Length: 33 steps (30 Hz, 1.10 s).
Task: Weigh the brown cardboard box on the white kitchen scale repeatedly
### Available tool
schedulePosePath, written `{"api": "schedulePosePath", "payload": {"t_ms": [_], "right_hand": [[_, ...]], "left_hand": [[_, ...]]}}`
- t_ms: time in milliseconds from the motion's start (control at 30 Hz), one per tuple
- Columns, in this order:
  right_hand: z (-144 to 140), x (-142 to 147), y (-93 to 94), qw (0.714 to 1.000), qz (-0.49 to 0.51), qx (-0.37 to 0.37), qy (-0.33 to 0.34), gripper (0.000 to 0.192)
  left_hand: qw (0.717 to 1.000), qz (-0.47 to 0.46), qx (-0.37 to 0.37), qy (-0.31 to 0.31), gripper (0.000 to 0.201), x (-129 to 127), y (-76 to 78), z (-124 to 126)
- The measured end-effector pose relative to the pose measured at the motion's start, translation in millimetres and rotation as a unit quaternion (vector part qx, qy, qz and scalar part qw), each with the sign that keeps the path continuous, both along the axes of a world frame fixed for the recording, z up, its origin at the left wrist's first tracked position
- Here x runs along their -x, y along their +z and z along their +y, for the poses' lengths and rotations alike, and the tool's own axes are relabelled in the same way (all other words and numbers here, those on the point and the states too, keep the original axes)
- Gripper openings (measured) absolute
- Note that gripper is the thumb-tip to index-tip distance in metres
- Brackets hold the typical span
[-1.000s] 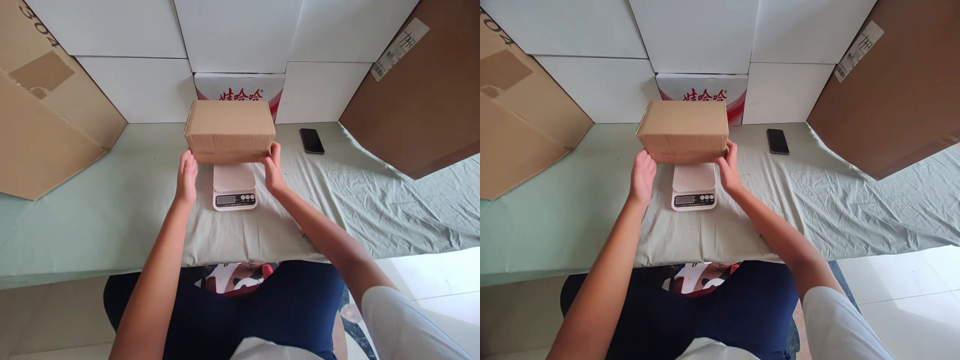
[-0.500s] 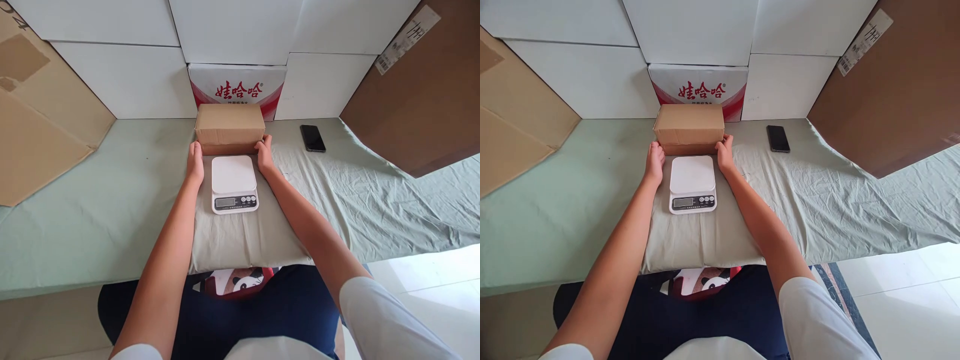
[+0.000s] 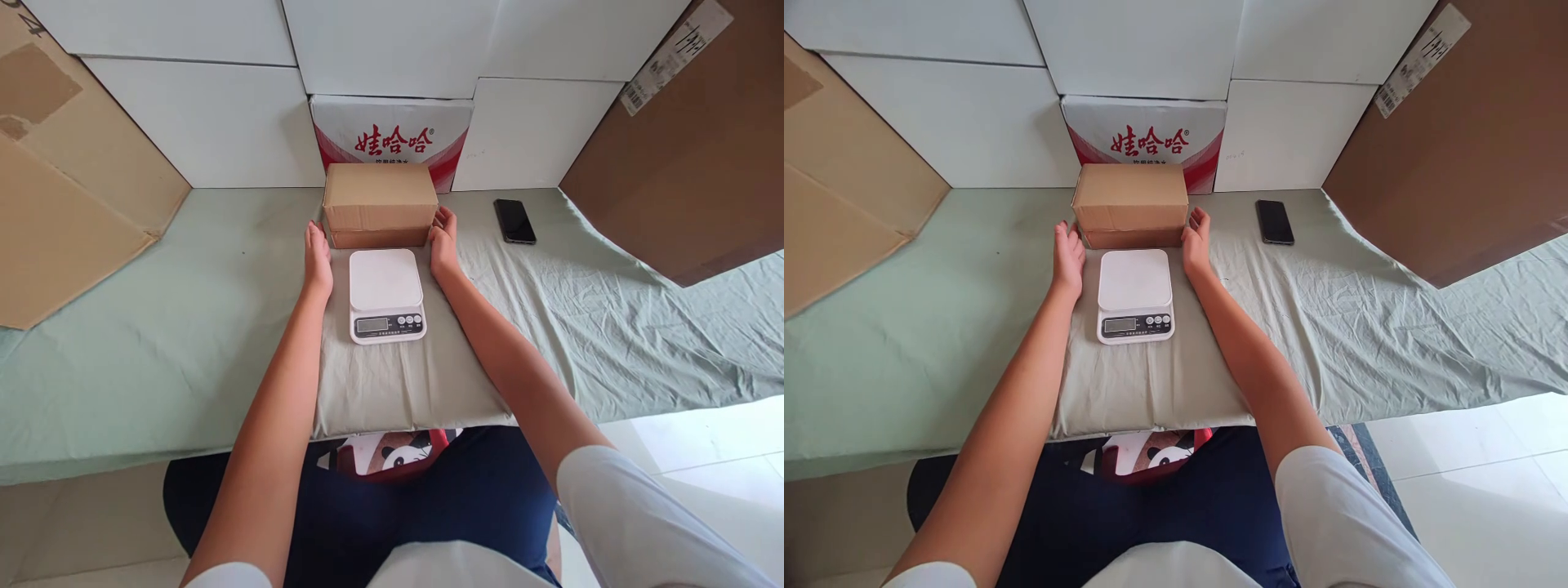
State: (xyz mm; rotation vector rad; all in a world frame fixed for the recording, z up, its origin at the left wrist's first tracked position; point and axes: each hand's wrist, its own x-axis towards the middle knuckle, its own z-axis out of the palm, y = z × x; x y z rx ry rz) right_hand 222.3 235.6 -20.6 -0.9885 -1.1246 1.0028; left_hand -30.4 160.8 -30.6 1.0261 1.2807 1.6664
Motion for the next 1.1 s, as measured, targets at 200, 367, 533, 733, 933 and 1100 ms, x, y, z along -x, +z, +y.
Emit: {"api": "schedulePosePath", "payload": {"t_ms": [200, 367, 533, 733, 933, 1100], "right_hand": [[-1, -2, 1.3, 0.999, 0.047, 0.017, 0.011, 0.059], [-5, -1, 1.9, 0.998, 0.043, 0.006, 0.041, 0.063], [-9, 1, 4.7, 0.998, 0.031, -0.010, 0.053, 0.065], [-13, 3, 9.2, 0.998, 0.001, -0.014, 0.062, 0.072], [-17, 5, 12.0, 0.996, -0.063, -0.022, 0.054, 0.069], [-18, 7, 12.5, 0.996, -0.067, -0.018, 0.055, 0.062]], "left_hand": [[0.999, -0.012, 0.028, 0.011, 0.078, -1, 12.3, -7], [1.000, -0.006, 0.025, 0.003, 0.085, -4, 15.0, -9], [1.000, 0.002, 0.025, -0.003, 0.088, -8, 17.1, -10], [0.999, 0.024, -0.014, -0.029, 0.097, -9, 17.3, -10], [0.997, 0.035, -0.043, -0.047, 0.103, -9, 13.3, -7], [0.997, 0.033, -0.041, -0.052, 0.094, -8, 9.6, -8]]}}
